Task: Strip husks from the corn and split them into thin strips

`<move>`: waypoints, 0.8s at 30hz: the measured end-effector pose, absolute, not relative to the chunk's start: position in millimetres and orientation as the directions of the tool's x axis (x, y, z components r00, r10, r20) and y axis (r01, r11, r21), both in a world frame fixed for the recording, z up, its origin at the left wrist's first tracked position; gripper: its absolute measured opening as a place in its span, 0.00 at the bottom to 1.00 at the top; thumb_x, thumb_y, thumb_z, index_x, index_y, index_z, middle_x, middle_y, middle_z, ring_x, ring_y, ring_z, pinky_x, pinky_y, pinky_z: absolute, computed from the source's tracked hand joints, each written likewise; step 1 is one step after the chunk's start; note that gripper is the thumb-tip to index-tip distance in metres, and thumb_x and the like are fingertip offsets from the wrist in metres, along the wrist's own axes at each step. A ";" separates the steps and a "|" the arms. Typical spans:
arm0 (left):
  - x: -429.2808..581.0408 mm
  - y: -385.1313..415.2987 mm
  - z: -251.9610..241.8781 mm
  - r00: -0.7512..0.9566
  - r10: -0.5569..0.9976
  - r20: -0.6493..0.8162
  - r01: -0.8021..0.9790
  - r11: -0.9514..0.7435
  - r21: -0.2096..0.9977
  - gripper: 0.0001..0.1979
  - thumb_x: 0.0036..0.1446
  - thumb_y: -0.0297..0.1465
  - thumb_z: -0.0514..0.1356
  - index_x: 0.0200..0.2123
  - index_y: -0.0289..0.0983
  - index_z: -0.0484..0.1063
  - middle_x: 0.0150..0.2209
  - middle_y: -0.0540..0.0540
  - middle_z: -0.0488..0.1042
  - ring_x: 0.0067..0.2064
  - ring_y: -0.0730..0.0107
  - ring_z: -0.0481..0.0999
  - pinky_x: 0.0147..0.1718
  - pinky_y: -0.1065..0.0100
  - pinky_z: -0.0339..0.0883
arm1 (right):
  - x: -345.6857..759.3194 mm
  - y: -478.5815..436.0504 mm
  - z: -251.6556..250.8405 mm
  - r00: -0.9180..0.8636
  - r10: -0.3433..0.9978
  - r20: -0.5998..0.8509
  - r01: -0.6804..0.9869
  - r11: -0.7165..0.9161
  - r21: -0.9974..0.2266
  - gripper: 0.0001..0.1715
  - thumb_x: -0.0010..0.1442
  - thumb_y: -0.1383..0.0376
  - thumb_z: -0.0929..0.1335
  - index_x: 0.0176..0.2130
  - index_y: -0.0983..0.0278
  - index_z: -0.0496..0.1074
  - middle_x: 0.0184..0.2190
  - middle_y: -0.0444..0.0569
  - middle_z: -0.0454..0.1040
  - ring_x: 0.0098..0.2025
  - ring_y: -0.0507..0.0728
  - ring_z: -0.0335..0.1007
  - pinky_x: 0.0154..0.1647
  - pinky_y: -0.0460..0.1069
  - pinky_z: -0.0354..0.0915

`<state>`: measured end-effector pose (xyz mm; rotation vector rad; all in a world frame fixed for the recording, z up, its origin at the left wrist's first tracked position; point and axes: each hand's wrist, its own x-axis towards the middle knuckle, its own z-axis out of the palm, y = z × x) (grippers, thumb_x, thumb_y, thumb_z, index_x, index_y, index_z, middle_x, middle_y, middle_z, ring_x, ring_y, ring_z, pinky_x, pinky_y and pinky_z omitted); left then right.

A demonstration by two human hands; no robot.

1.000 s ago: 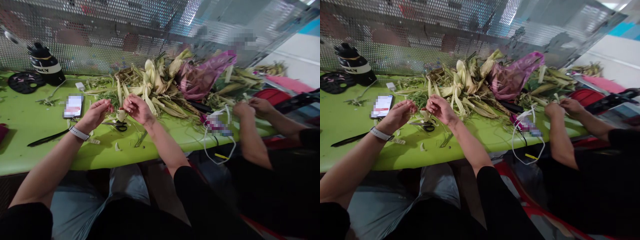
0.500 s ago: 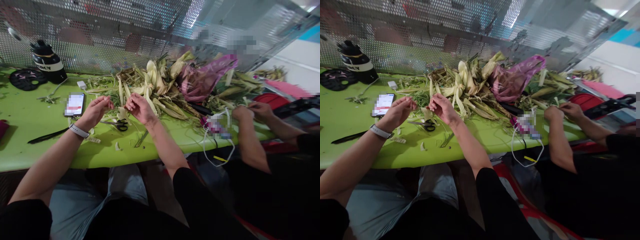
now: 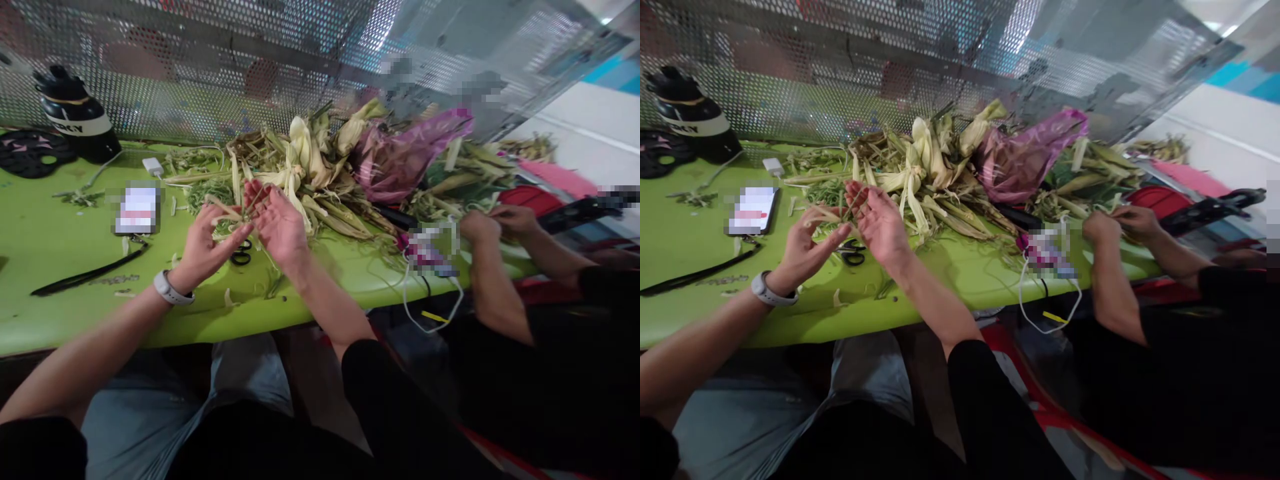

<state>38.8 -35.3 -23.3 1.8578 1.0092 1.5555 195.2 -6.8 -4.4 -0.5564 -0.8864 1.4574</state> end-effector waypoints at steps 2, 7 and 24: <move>40.1 -33.8 -27.2 0.059 0.811 0.582 0.233 -0.578 0.782 0.09 0.57 0.38 0.68 0.36 0.40 0.75 0.37 0.46 0.78 0.46 0.57 0.77 0.53 0.50 0.69 | 189.1 -13.6 -1.7 -0.099 0.977 0.191 -0.584 0.098 -0.806 0.08 0.65 0.57 0.67 0.40 0.58 0.70 0.51 0.46 0.78 0.65 0.55 0.66 0.68 0.59 0.63; 24.0 -13.8 -24.1 -0.005 0.895 0.447 -0.063 -0.446 0.893 0.07 0.63 0.36 0.63 0.36 0.40 0.73 0.35 0.46 0.77 0.40 0.64 0.77 0.44 0.61 0.72 | 200.5 -19.2 7.0 -0.180 0.945 0.275 -0.482 0.158 -0.862 0.11 0.64 0.54 0.68 0.36 0.59 0.67 0.46 0.46 0.76 0.58 0.55 0.71 0.58 0.56 0.71; -25.5 11.0 1.9 -0.011 0.972 0.236 -0.418 -0.219 0.882 0.11 0.67 0.22 0.57 0.34 0.37 0.76 0.24 0.52 0.73 0.26 0.78 0.68 0.27 0.74 0.63 | 203.1 -4.0 -17.2 -0.582 0.805 -0.118 0.807 0.553 -0.205 0.15 0.57 0.64 0.70 0.45 0.66 0.71 0.45 0.59 0.75 0.40 0.62 0.72 0.34 0.52 0.60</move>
